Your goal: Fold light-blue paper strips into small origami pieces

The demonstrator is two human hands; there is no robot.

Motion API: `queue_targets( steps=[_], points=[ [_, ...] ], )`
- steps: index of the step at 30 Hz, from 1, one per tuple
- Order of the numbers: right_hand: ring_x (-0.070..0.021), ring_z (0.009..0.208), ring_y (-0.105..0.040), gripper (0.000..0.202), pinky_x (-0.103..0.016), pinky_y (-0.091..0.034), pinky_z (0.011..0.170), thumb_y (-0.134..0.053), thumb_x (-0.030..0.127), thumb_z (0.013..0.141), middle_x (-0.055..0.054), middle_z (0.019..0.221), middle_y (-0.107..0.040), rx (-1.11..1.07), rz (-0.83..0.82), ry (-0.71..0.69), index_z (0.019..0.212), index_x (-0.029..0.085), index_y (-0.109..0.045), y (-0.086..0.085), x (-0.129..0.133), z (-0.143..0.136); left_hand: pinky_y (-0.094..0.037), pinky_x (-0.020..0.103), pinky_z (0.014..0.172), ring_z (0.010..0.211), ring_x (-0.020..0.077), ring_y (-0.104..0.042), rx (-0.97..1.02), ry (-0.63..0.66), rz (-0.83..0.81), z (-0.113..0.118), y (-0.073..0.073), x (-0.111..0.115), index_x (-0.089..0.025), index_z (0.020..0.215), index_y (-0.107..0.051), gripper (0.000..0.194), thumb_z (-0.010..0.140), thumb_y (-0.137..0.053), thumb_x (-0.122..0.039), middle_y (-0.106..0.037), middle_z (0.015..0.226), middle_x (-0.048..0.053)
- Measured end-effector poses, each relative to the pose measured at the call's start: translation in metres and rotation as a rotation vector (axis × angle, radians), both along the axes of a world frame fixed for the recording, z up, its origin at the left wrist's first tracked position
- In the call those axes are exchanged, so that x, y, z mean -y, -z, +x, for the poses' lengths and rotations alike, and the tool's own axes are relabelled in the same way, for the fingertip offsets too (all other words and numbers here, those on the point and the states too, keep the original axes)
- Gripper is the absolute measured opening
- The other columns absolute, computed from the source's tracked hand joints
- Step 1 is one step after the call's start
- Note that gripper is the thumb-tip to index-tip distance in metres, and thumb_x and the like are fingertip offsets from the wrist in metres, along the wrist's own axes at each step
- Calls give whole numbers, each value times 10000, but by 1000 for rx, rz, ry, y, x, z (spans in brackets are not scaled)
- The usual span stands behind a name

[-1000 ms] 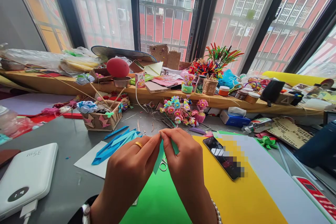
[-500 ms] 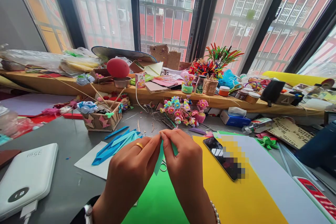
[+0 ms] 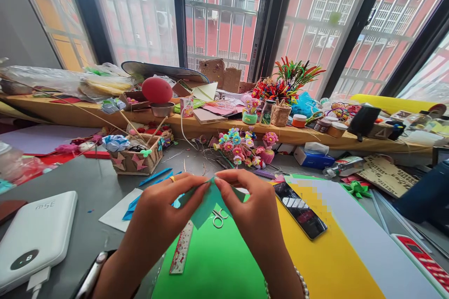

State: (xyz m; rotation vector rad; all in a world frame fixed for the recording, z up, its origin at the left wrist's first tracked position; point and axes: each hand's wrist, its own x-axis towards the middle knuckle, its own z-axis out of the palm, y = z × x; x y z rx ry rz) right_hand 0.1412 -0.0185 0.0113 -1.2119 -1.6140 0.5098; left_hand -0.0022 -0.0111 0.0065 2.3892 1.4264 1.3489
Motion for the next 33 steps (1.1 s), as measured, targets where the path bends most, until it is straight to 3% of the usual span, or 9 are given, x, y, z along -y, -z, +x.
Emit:
queue_targets(
  steps=[4,10,20,29,33],
  points=[
    [-149,674,-605,123,-211,-446,592,-604,301,730,9,699,-681,-31,-78,4,690,207,-672,-9,5,4,-422,199,614,654,127,-602,160,137,-193,-7,-11,1,-195,761,-676,127,759,-556,-235,-686,705,-15],
    [-102,507,-515,166,-183,-367,429,-647,355,668,22,577,-610,-256,-232,-23,620,197,-660,-13,8,4,-424,191,558,607,133,-588,345,215,-453,-8,-19,3,-192,741,-702,160,728,-582,-297,-684,660,-12],
    [-72,456,-423,229,-163,-298,386,-675,389,621,32,513,-507,-345,-365,-66,621,163,-637,-11,7,7,-449,193,616,661,142,-602,593,194,-471,-6,-19,4,-209,623,-684,58,649,-660,-255,-662,621,-25],
    [-88,444,-443,300,-182,-313,389,-679,441,593,16,503,-516,-444,-415,-72,653,150,-635,-8,5,1,-452,196,478,557,128,-592,824,260,-588,-4,-17,2,-198,908,-624,285,639,-673,-279,-651,694,-1],
    [-101,447,-466,309,-199,-342,402,-691,443,579,5,507,-542,-499,-418,-80,662,148,-645,-9,5,0,-449,194,466,530,119,-582,904,252,-567,-1,-17,6,-197,919,-600,298,638,-678,-260,-653,696,-3]
  ],
)
